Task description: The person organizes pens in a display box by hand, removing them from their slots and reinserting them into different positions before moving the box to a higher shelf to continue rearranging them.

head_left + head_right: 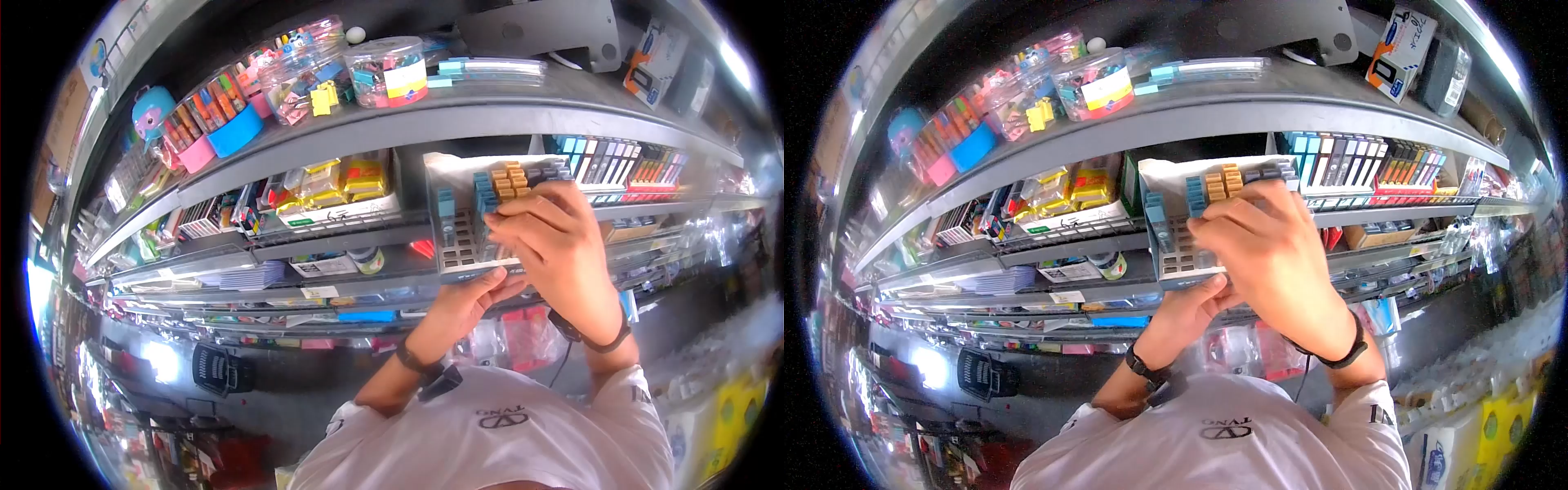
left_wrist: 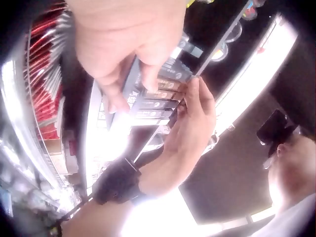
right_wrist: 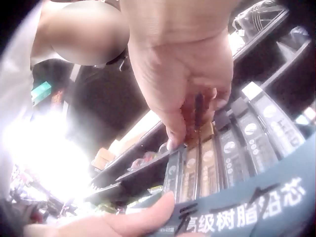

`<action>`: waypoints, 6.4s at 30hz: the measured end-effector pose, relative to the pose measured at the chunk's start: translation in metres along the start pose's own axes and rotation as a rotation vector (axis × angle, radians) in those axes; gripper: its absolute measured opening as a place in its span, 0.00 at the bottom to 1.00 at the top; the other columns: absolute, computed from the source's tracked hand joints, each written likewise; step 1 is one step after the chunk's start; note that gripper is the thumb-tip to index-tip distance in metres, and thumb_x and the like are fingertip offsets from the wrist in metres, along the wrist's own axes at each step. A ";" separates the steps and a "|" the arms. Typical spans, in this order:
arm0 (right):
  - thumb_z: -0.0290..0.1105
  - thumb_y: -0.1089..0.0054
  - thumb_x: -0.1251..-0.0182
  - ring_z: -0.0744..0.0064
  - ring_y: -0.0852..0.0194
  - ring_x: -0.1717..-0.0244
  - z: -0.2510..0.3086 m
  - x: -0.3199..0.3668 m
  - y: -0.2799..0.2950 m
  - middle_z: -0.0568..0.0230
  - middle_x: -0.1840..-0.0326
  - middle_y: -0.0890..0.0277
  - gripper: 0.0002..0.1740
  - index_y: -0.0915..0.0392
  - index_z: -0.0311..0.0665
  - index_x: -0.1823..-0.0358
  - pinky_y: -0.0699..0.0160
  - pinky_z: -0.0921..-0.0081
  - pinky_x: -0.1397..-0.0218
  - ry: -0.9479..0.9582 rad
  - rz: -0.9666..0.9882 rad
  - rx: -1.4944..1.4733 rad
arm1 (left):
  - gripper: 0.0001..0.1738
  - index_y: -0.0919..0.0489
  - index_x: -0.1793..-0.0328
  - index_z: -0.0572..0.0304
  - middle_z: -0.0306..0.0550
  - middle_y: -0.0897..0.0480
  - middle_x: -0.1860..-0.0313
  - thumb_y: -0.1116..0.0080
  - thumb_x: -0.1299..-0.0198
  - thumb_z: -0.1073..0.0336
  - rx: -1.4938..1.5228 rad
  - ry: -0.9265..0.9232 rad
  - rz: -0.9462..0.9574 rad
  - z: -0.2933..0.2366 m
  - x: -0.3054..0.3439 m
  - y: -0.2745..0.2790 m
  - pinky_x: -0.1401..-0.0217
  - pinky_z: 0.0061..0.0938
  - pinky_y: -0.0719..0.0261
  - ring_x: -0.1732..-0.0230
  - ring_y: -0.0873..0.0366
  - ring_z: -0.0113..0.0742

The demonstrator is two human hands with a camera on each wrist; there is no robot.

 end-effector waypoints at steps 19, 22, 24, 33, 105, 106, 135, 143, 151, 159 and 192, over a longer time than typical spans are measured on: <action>0.24 0.24 0.44 0.57 0.23 0.48 -0.014 -0.001 -0.007 0.68 0.51 0.15 0.14 0.11 0.39 0.54 0.25 0.60 0.41 -0.082 -0.070 -0.067 | 0.18 0.25 0.27 0.63 0.51 0.18 0.32 0.47 0.18 0.68 0.176 0.033 0.112 0.009 -0.002 0.010 0.17 0.52 0.24 0.29 0.19 0.56; 0.25 0.23 0.43 0.57 0.23 0.48 -0.013 -0.002 -0.008 0.68 0.51 0.15 0.15 0.12 0.40 0.53 0.25 0.60 0.41 -0.085 -0.077 -0.073 | 0.18 0.25 0.27 0.63 0.51 0.18 0.31 0.45 0.18 0.67 0.175 0.086 0.083 0.017 -0.004 0.014 0.18 0.52 0.24 0.29 0.19 0.55; 0.26 0.22 0.43 0.56 0.23 0.48 -0.008 -0.005 -0.004 0.68 0.50 0.15 0.16 0.13 0.40 0.52 0.25 0.59 0.41 -0.101 -0.064 -0.067 | 0.19 0.25 0.27 0.62 0.51 0.18 0.31 0.45 0.18 0.67 0.180 0.067 0.069 0.017 -0.005 0.014 0.18 0.52 0.24 0.29 0.19 0.55; 0.25 0.20 0.46 0.54 0.24 0.45 0.018 -0.030 -0.016 0.66 0.51 0.16 0.19 0.12 0.39 0.51 0.25 0.57 0.39 -0.015 0.005 0.037 | 0.25 0.32 0.21 0.67 0.55 0.24 0.25 0.54 0.15 0.59 0.052 0.072 0.144 0.019 -0.004 0.011 0.15 0.48 0.30 0.24 0.25 0.49; 0.23 0.19 0.42 0.62 0.24 0.58 -0.004 -0.016 0.027 0.66 0.58 0.14 0.16 0.15 0.39 0.54 0.25 0.68 0.53 -0.219 -0.439 -0.068 | 0.21 0.21 0.30 0.65 0.50 0.16 0.34 0.36 0.23 0.63 0.194 0.072 -0.086 0.015 0.002 0.002 0.23 0.43 0.18 0.35 0.15 0.45; 0.23 0.19 0.43 0.61 0.24 0.58 -0.005 -0.015 0.024 0.66 0.58 0.14 0.16 0.15 0.40 0.55 0.25 0.67 0.53 -0.221 -0.419 -0.075 | 0.20 0.21 0.30 0.64 0.50 0.16 0.34 0.36 0.23 0.63 0.206 0.066 -0.087 0.016 0.002 0.004 0.23 0.43 0.18 0.35 0.15 0.45; 0.22 0.24 0.38 0.61 0.21 0.56 -0.010 -0.008 0.006 0.63 0.57 0.15 0.14 0.15 0.39 0.52 0.24 0.67 0.50 -0.288 -0.332 -0.123 | 0.21 0.25 0.28 0.70 0.56 0.20 0.30 0.40 0.21 0.67 0.214 0.078 -0.073 0.018 0.002 0.011 0.20 0.46 0.21 0.30 0.18 0.52; 0.20 0.29 0.28 0.76 0.24 0.53 -0.023 0.014 0.038 0.60 0.48 0.13 0.15 0.20 0.31 0.43 0.35 0.77 0.51 -0.205 -0.642 -0.223 | 0.21 0.25 0.28 0.67 0.55 0.19 0.32 0.38 0.23 0.67 0.209 0.069 -0.078 0.018 -0.002 0.012 0.24 0.43 0.17 0.33 0.16 0.49; 0.21 0.32 0.26 0.75 0.25 0.52 -0.021 0.021 0.031 0.56 0.47 0.14 0.15 0.22 0.29 0.42 0.36 0.75 0.49 -0.207 -0.578 -0.204 | 0.22 0.24 0.31 0.69 0.53 0.18 0.34 0.33 0.26 0.68 0.286 0.058 -0.064 0.017 -0.001 0.010 0.27 0.42 0.13 0.37 0.14 0.46; 0.19 0.32 0.28 0.72 0.23 0.50 -0.010 0.015 0.020 0.56 0.48 0.12 0.15 0.21 0.31 0.43 0.32 0.74 0.47 -0.174 -0.515 -0.181 | 0.22 0.26 0.28 0.73 0.55 0.19 0.32 0.40 0.22 0.68 0.247 0.065 -0.086 0.021 -0.003 0.015 0.24 0.43 0.17 0.33 0.16 0.49; 0.21 0.17 0.47 0.58 0.21 0.54 0.004 -0.001 -0.018 0.62 0.56 0.14 0.19 0.13 0.41 0.54 0.24 0.65 0.49 -0.164 -0.269 -0.082 | 0.23 0.27 0.25 0.60 0.47 0.20 0.29 0.39 0.22 0.69 0.239 0.070 -0.068 0.022 -0.005 0.018 0.25 0.43 0.16 0.32 0.17 0.45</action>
Point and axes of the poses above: each hand's wrist, its own x-axis away from the middle knuckle, its own y-axis out of the back of the hand, z = x × y, the point moved 9 cm from there along -x, towards the middle knuckle
